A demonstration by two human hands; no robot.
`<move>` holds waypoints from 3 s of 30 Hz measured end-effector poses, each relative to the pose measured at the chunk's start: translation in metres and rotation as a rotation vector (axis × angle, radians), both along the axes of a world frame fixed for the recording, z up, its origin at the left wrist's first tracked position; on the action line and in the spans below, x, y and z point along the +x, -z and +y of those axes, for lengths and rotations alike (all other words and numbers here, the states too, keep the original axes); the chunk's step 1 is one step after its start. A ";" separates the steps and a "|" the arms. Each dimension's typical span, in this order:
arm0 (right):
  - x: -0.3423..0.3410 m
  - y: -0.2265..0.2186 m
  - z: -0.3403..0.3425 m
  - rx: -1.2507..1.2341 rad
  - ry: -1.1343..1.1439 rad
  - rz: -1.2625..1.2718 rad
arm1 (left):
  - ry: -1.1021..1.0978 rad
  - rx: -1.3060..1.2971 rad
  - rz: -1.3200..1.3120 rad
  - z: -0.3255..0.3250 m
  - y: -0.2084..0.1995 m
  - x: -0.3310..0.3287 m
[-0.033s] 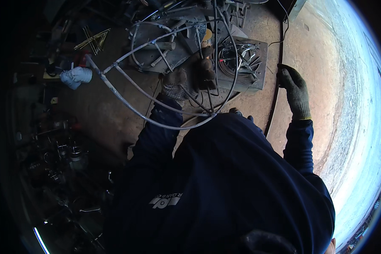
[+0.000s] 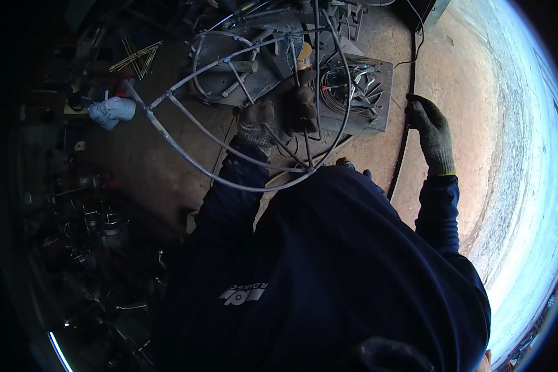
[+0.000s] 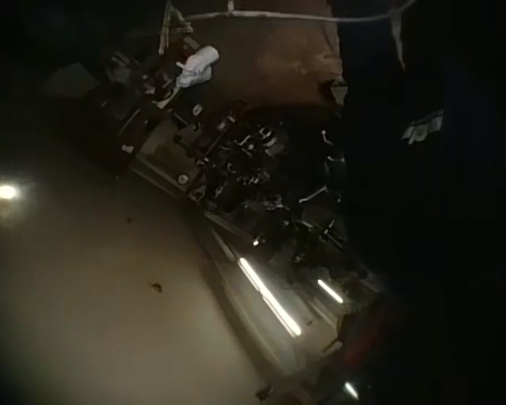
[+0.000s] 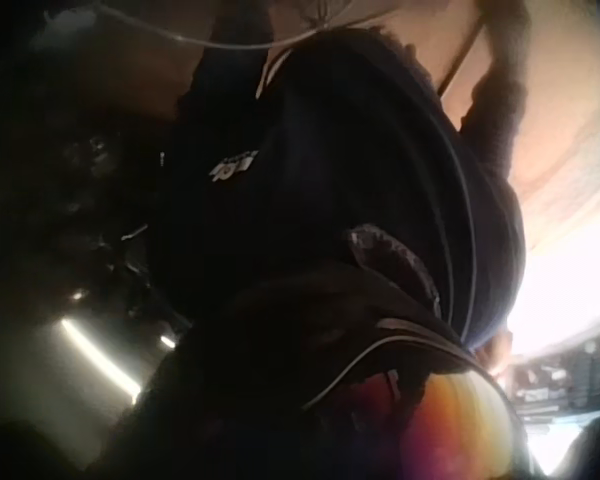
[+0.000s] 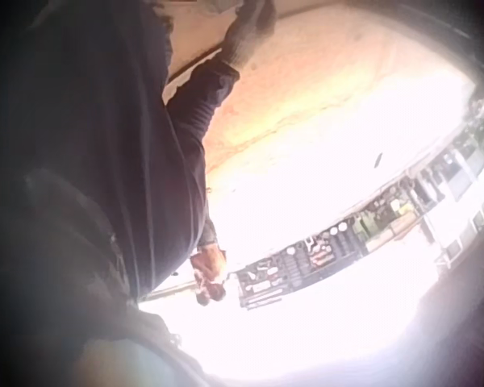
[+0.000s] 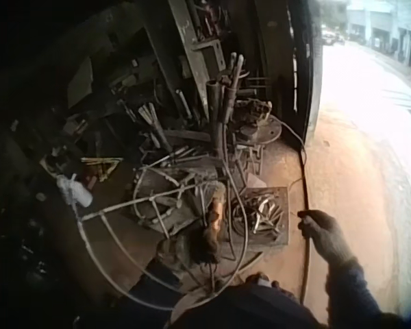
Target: The person welds curved metal rods onto a circular metal frame using a welding torch and a hammer to align the pieces.
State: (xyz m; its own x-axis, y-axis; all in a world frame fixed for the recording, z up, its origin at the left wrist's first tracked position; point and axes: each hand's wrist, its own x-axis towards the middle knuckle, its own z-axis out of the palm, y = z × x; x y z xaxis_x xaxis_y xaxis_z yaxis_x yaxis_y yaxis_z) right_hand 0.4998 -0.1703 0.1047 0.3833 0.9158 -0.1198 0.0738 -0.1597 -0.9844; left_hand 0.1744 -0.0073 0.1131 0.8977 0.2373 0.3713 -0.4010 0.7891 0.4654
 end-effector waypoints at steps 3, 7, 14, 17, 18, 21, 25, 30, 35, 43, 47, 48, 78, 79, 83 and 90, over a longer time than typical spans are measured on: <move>-0.007 -0.002 0.005 -0.031 -0.033 -0.039 | 0.060 0.003 -0.024 0.004 0.003 -0.002; -0.009 0.000 0.009 -0.054 -0.090 -0.073 | 0.101 -0.005 -0.029 0.004 0.001 -0.002; -0.010 0.011 0.014 -0.060 -0.090 -0.066 | 0.093 -0.007 0.042 0.000 -0.009 -0.001; -0.009 0.015 0.015 -0.075 -0.097 -0.054 | 0.090 0.057 0.048 0.002 -0.012 -0.002; -0.009 0.016 0.015 -0.082 -0.097 -0.052 | 0.103 0.040 0.037 0.001 -0.013 0.000; -0.009 0.016 0.014 -0.104 -0.096 -0.040 | 0.115 0.014 0.035 0.000 -0.017 0.004; -0.008 0.019 0.014 -0.131 -0.091 -0.050 | 0.086 0.019 0.048 -0.001 -0.020 0.010; -0.008 0.026 0.014 -0.155 -0.102 -0.060 | 0.048 -0.046 0.144 -0.006 -0.025 0.011; -0.008 0.031 0.014 -0.168 -0.121 -0.054 | -0.036 -0.029 0.322 -0.007 -0.034 0.008; -0.017 0.030 0.019 -0.178 -0.116 -0.034 | -0.418 0.028 0.715 -0.013 -0.043 -0.020; -0.012 0.040 0.018 -0.219 -0.123 -0.079 | -0.846 0.395 1.103 -0.028 -0.077 -0.019; -0.012 0.041 0.018 -0.224 -0.122 -0.083 | -0.929 0.521 1.160 -0.028 -0.080 -0.025; -0.016 0.060 0.003 -0.203 -0.206 -0.236 | -1.212 0.842 1.336 -0.041 -0.120 -0.054; -0.020 0.061 0.005 -0.229 -0.216 -0.224 | -1.228 0.960 1.372 -0.037 -0.126 -0.058; -0.034 0.057 0.005 -0.339 -0.213 -0.166 | -1.191 1.354 1.593 0.003 -0.155 -0.065; -0.057 0.091 0.008 -0.323 -0.147 -0.261 | -0.958 1.644 1.719 0.096 -0.161 -0.080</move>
